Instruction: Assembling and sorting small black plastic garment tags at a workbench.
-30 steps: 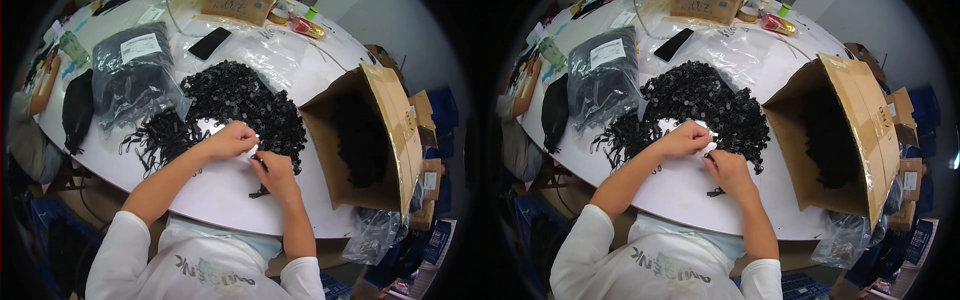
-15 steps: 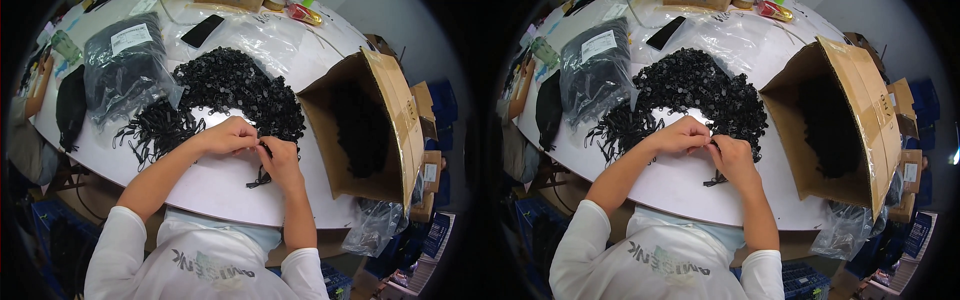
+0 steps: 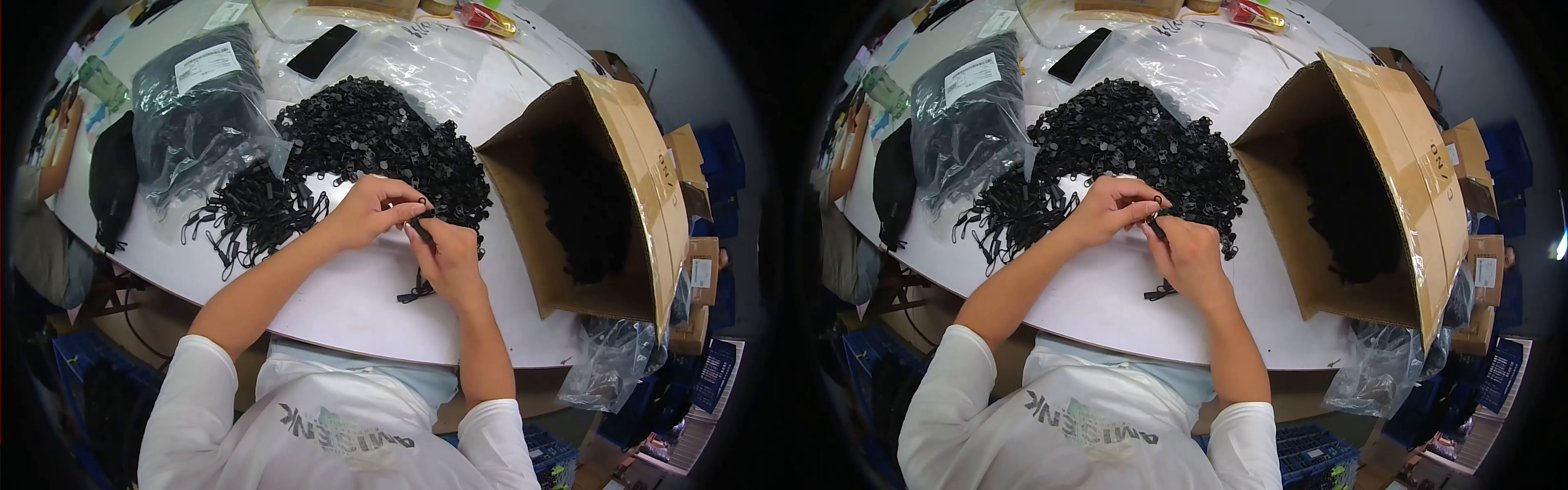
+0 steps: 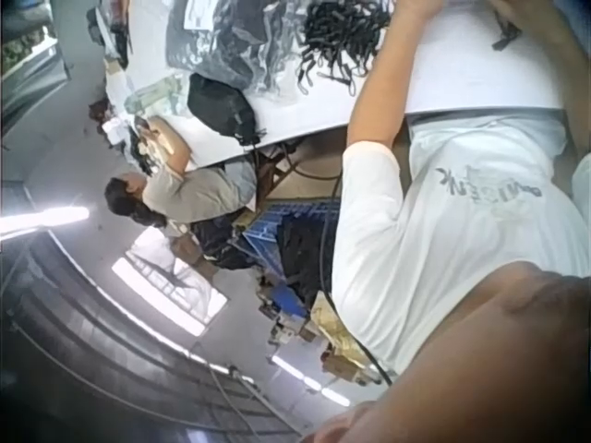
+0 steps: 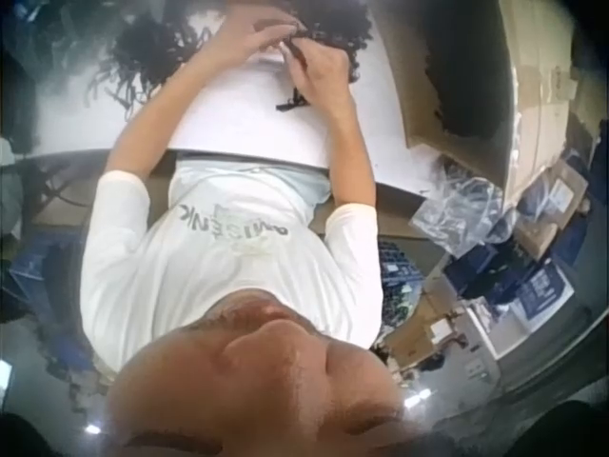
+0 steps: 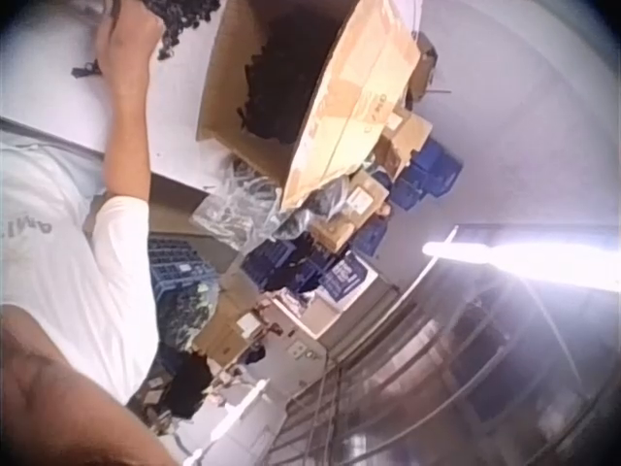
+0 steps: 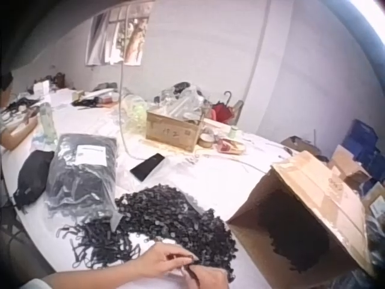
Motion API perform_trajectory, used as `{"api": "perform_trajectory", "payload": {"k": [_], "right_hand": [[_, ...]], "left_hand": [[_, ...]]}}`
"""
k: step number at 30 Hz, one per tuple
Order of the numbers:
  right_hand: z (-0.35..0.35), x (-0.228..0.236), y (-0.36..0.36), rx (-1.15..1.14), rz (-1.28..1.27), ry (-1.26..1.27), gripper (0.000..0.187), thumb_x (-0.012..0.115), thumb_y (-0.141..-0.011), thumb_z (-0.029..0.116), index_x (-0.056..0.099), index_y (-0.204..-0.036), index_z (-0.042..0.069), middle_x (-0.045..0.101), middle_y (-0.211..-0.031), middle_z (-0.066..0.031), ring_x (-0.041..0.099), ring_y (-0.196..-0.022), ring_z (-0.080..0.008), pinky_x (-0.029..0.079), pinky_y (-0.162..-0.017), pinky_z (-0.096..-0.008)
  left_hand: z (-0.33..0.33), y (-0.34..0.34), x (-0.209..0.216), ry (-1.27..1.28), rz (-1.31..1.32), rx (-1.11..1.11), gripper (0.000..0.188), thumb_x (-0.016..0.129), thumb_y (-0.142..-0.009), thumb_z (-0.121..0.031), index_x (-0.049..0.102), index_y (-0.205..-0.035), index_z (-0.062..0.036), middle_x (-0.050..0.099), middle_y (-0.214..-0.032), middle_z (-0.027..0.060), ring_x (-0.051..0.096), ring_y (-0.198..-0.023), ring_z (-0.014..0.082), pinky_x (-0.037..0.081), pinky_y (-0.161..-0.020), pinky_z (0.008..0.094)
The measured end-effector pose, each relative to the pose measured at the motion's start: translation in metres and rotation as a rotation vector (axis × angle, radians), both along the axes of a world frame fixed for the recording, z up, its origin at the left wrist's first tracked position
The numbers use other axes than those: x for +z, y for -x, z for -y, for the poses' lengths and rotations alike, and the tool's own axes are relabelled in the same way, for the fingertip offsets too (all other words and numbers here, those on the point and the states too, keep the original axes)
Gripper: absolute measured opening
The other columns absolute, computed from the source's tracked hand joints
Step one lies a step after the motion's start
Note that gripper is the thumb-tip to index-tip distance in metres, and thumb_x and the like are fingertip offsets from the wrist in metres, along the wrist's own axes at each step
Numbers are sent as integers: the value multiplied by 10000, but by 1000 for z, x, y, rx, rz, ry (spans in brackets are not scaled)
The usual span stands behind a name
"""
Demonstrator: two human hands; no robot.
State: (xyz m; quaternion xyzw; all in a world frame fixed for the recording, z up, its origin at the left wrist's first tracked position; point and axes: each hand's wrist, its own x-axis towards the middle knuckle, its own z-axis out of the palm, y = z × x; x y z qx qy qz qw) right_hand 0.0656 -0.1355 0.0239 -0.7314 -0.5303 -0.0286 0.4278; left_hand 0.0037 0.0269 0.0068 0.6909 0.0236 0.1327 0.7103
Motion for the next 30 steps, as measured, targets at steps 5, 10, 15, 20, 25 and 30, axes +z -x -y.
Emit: {"api": "perform_trajectory", "payload": {"k": [5, 10, 15, 20, 25, 30], "right_hand": [[-2, -6, 1, -54, -39, 48, 128, 672, -789, 76, 559, -762, 24, 565, -610, -102, 544, -486, -264, 426, -460, -350], [-6, -3, 8, -185, -31, -11, 82, 636, -822, 59, 576, -831, 5, 571, -615, -115, 556, -490, -254, 428, -470, -333], [-3, -3, 5, -208, 16, 197, 73, 603, -860, 63, 597, -875, -9, 571, -630, -143, 563, -512, -286, 422, -488, -346], [-3, -3, 7, -200, -177, 68, 85, 594, -869, 75, 589, -877, -9, 559, -621, -156, 558, -524, -308, 403, -487, -357], [0, -6, 2, -152, -50, 287, 126, 585, -863, 131, 577, -822, 12, 576, -613, -154, 583, -564, -337, 435, -514, -418], [-2, -7, 5, -206, -34, 253, 123, 577, -854, 145, 579, -846, 22, 580, -601, -143, 586, -578, -351, 439, -532, -451]], "left_hand": [[-8, 0, -5, -70, 43, -94, 135, 638, -863, -89, 704, -952, -11, 657, -751, 44, 585, -619, 78, 454, -527, 216], [-7, -1, -8, -424, 229, 0, 165, 653, -791, -29, 689, -952, -21, 639, -734, 90, 606, -614, 186, 475, -548, 269], [-9, 2, -9, -713, 342, 37, 204, 656, -742, 4, 667, -945, -17, 630, -750, 123, 608, -641, 286, 490, -576, 340], [-12, 3, -5, -733, 346, -38, 212, 666, -733, 18, 650, -945, 14, 633, -766, 125, 624, -669, 284, 500, -587, 346], [-12, 2, -9, -767, 365, -59, 212, 663, -709, 38, 651, -918, 1, 633, -746, 135, 624, -636, 292, 491, -563, 347], [-11, 4, 0, -798, 250, -107, 241, 646, -730, 40, 646, -969, 13, 640, -772, 149, 631, -682, 303, 516, -612, 352]]}}
